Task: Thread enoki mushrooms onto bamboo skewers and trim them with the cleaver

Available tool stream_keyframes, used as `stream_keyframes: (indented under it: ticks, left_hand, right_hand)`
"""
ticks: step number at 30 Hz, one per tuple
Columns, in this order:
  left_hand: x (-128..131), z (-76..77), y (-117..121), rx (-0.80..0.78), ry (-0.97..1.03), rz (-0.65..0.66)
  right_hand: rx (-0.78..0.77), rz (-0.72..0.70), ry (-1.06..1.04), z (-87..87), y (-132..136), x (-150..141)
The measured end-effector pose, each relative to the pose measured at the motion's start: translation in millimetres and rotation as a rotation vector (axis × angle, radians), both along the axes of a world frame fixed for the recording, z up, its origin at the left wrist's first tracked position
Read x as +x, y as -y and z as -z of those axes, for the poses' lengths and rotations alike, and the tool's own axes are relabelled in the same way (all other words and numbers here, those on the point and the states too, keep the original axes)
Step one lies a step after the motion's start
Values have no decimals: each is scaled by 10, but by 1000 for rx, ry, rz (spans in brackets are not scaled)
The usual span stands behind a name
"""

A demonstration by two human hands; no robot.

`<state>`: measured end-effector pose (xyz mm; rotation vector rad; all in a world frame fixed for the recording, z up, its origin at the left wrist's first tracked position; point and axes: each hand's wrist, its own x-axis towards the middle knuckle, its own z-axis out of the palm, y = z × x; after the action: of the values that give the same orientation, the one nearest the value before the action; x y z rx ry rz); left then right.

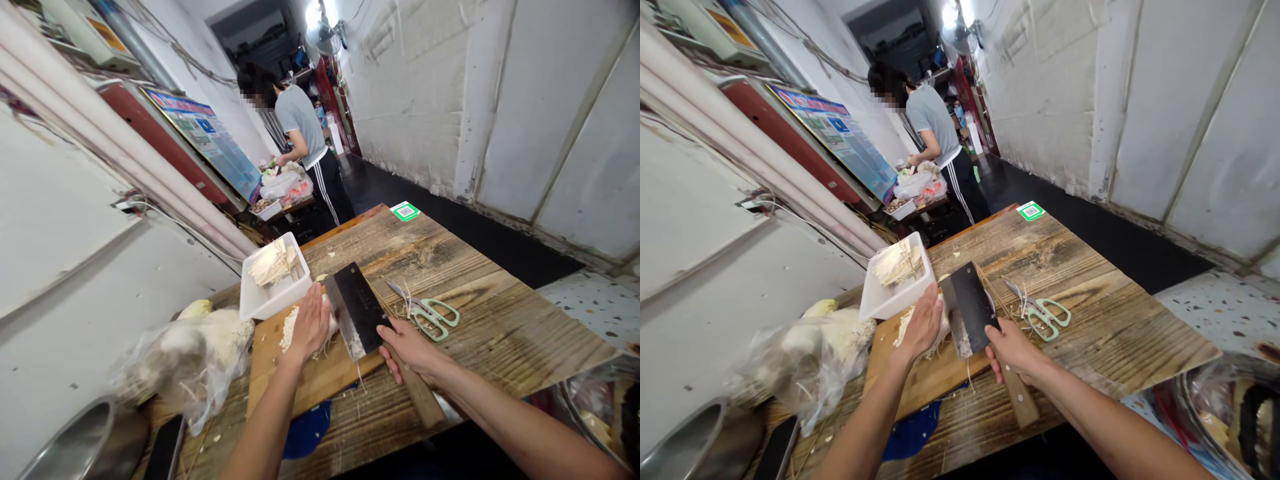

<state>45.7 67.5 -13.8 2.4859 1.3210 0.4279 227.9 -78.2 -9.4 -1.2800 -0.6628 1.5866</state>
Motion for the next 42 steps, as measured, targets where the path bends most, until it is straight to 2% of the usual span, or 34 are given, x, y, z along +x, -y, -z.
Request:
stream_keyframes:
  ticks: [5,8,13,15,25,42]
  left_hand:
    - [-59,-22,8,-60,77,-66]
    - [-90,-50,17,-78,64,-58]
    - [-95,8,51,134,-49,-19]
    - [-93,29,65,162,-66,-12]
    - [-131,-11,52,47,-33,21]
    - [-142,26,70,70,-10,41]
  right_hand:
    - [-28,-27,-40,27,41,-28]
    - [-49,-45,-89,40,71,-18]
    - [-45,-66,-119,27,79,26]
    - [-46,-78,-122,21,78,37]
    - [-25,-106,-140,31,94,12]
    - [-29,-128,-120,9,156,-58]
